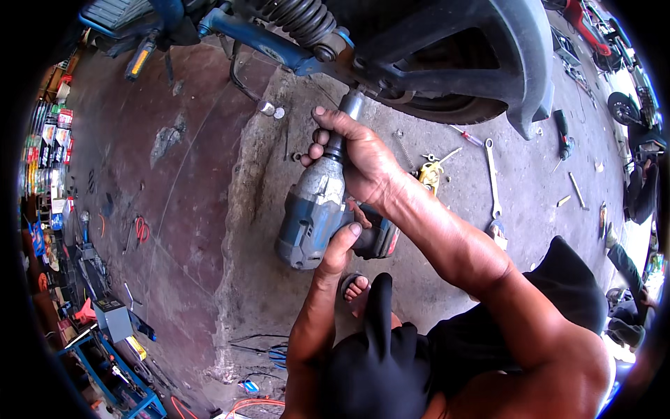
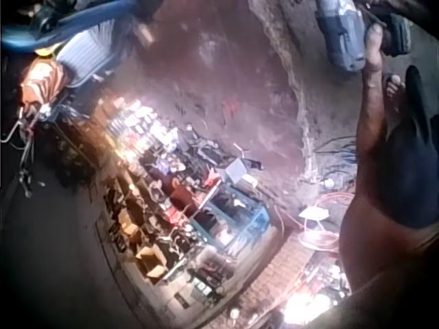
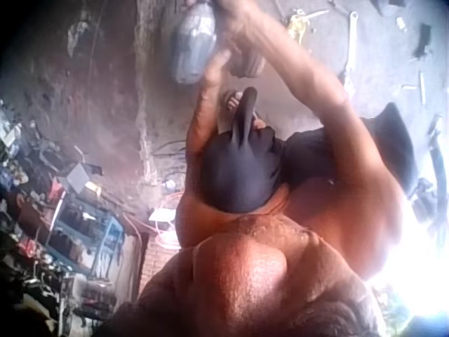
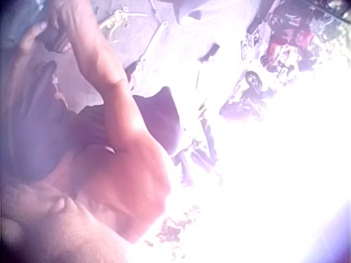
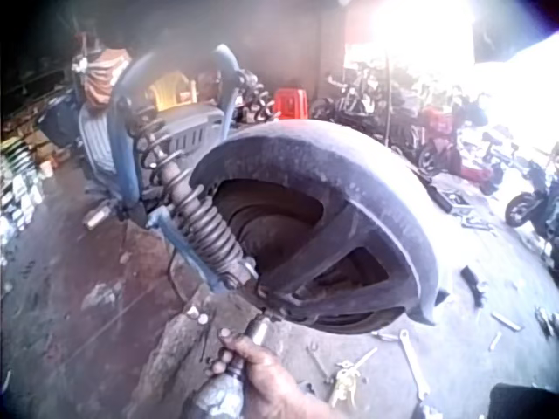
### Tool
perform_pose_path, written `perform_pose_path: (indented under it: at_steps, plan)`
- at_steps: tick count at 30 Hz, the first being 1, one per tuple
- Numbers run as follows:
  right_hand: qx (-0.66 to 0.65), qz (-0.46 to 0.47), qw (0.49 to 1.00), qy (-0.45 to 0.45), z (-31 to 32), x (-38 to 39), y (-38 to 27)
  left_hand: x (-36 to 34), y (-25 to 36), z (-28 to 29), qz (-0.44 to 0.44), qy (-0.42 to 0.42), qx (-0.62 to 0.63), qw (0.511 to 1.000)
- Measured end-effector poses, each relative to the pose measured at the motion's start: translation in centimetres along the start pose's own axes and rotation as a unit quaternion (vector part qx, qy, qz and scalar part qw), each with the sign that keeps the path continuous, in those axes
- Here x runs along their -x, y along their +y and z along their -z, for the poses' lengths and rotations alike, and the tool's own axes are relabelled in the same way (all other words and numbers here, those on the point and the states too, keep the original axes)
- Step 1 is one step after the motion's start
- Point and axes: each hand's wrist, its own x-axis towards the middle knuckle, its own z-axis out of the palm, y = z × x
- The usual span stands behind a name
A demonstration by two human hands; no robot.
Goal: The person unfastens the rear wheel nut of an electric scooter using a cordless impact wrench, then disassembles the brake and axle hardware by hand.
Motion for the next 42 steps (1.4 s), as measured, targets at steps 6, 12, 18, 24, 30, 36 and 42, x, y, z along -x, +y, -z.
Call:
perform_pose_path:
  at_steps: [6, 12, 18, 24, 30, 36, 42]
  plan:
    - [-0.055, 0.000, 0.996, -0.068, 0.3, -0.9, -0.1, -1.3, 1.4, 0.0, 0.007, 0.022, -0.037, 0.999]
    - [-0.066, -0.002, 0.995, -0.071, 0.6, -1.3, 0.3, -1.0, -0.4, 1.9, 0.013, 0.004, -0.026, 1.000]
    - [-0.039, -0.006, 0.997, -0.060, 0.9, -0.5, -0.5, -0.8, -1.5, 1.3, 0.010, 0.005, -0.057, 0.998]
    - [0.008, -0.002, 1.000, -0.029, 0.4, -0.9, 0.6, -0.6, -2.1, 3.2, -0.019, 0.034, -0.096, 0.995]
    - [-0.015, 0.044, 0.994, -0.103, 0.3, -2.1, -0.1, -2.8, 0.6, 3.0, 0.010, -0.007, -0.076, 0.997]
    - [-0.003, 0.031, 0.998, -0.063, 1.0, -2.0, -0.2, -2.0, 0.2, -0.2, 0.055, 0.045, 0.133, 0.989]
    - [0.004, 0.035, 0.997, -0.065, 1.3, -1.9, -0.4, -2.1, -0.5, 0.0, 0.025, 0.035, 0.119, 0.992]
